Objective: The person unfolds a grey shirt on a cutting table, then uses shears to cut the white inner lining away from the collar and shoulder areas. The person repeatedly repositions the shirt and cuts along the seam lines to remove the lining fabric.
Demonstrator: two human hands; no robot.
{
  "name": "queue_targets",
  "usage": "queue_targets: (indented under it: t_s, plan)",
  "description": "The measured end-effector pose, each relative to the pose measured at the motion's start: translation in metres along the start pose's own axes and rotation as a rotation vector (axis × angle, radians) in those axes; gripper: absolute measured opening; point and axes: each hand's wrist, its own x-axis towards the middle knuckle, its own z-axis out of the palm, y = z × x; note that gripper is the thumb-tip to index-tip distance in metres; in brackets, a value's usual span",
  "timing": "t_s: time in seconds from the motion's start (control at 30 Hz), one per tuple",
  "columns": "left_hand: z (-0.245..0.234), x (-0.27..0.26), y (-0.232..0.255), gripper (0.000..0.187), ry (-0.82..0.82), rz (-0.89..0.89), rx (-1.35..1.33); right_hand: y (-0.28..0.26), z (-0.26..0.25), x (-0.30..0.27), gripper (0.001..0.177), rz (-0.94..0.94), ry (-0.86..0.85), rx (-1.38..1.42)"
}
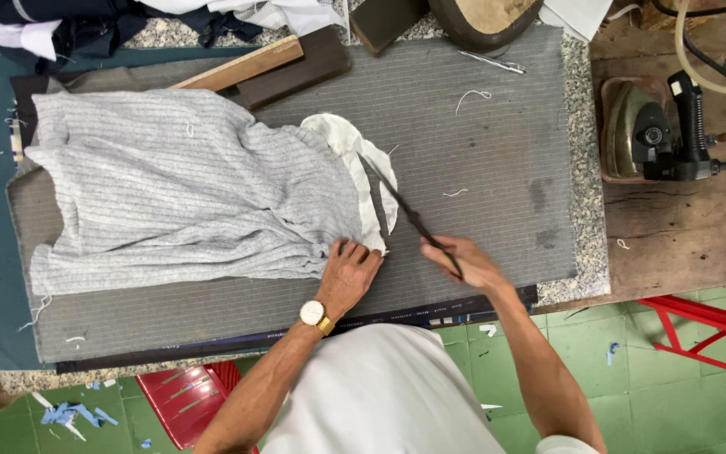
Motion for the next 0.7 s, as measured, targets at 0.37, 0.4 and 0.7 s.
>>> queue_targets:
  t_s: [0.37,0.4,0.7]
  plan:
    - [-0.052,-0.029,0.029,0.023,-0.582,0.011,-0.278,0.057,-0.055,0.029,0.048,-0.06,0.62,-0.475]
    - [-0.058,-0.025,0.025,0.023,-0.586,0.01,-0.273,0.063,-0.061,0.038,0.048,-0.061,0.616,-0.47]
    - [-0.067,0.085,-0.081,0.009,-0.287,-0.168,-0.169,0.037,-0.077,0.027,0.074,-0.094,0.509,-0.76]
